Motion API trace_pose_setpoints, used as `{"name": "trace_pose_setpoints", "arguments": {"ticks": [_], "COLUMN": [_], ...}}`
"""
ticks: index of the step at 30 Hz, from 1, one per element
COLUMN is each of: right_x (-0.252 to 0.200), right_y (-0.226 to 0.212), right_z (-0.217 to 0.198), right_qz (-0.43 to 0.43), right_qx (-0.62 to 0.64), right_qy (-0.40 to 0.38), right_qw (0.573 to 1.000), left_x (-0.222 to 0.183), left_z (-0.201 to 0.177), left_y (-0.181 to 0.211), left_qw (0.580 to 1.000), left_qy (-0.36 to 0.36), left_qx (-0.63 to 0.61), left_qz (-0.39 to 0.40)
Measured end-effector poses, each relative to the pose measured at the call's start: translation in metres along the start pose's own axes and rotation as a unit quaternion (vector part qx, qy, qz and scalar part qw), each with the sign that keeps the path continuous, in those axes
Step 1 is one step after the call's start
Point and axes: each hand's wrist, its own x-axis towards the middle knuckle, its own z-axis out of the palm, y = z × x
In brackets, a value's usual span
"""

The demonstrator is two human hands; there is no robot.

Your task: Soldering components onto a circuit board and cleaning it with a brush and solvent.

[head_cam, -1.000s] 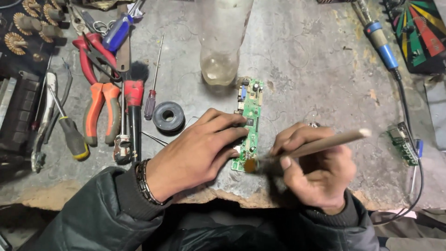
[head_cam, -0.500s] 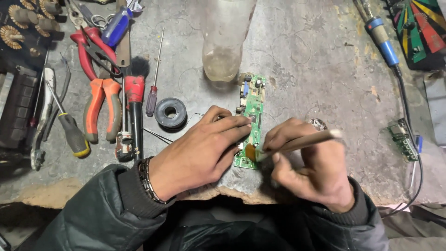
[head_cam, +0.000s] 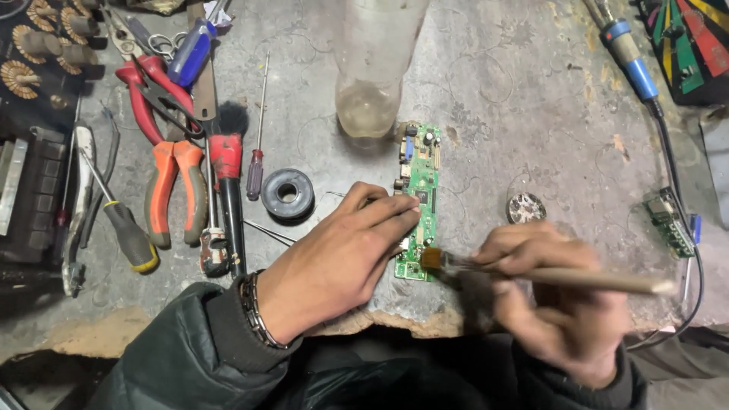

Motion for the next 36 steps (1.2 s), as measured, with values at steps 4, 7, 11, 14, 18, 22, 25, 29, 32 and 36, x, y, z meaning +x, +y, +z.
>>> {"name": "trace_pose_setpoints", "arguments": {"ticks": [4, 7, 11, 14, 18, 22, 25, 29, 32, 36], "right_x": [0.005, 0.014, 0.034, 0.031, 0.030, 0.046, 0.053, 0.044, 0.040, 0.039], "right_y": [-0.016, -0.009, -0.021, -0.030, -0.026, -0.016, -0.022, -0.026, -0.024, -0.013], "right_z": [0.007, 0.001, 0.005, 0.002, -0.010, -0.006, 0.000, 0.000, -0.005, -0.007], "right_qz": [0.004, -0.015, -0.065, -0.011, 0.052, -0.021, -0.070, -0.047, 0.069, 0.033], "right_qx": [-0.034, -0.093, -0.130, -0.039, -0.039, -0.066, -0.090, -0.046, 0.012, -0.146], "right_qy": [-0.038, -0.056, -0.063, -0.085, -0.122, -0.103, -0.100, -0.151, -0.143, -0.101], "right_qw": [0.999, 0.994, 0.987, 0.996, 0.990, 0.992, 0.989, 0.986, 0.987, 0.984], "left_x": [-0.002, -0.002, -0.002, -0.003, -0.003, -0.004, -0.003, -0.003, -0.004, -0.002], "left_z": [-0.001, 0.000, 0.000, 0.001, 0.002, 0.002, 0.000, -0.002, 0.000, -0.001], "left_y": [0.001, 0.000, -0.001, -0.001, -0.004, -0.003, -0.003, -0.002, -0.002, -0.003], "left_qw": [1.000, 1.000, 1.000, 1.000, 1.000, 1.000, 1.000, 1.000, 1.000, 1.000], "left_qy": [0.002, 0.009, 0.005, 0.016, 0.008, 0.000, -0.005, -0.002, -0.010, -0.012], "left_qx": [0.001, 0.003, 0.003, -0.010, -0.001, 0.005, 0.006, -0.007, -0.001, 0.003], "left_qz": [0.000, 0.009, -0.003, 0.002, 0.002, 0.001, 0.001, -0.001, 0.003, 0.001]}}
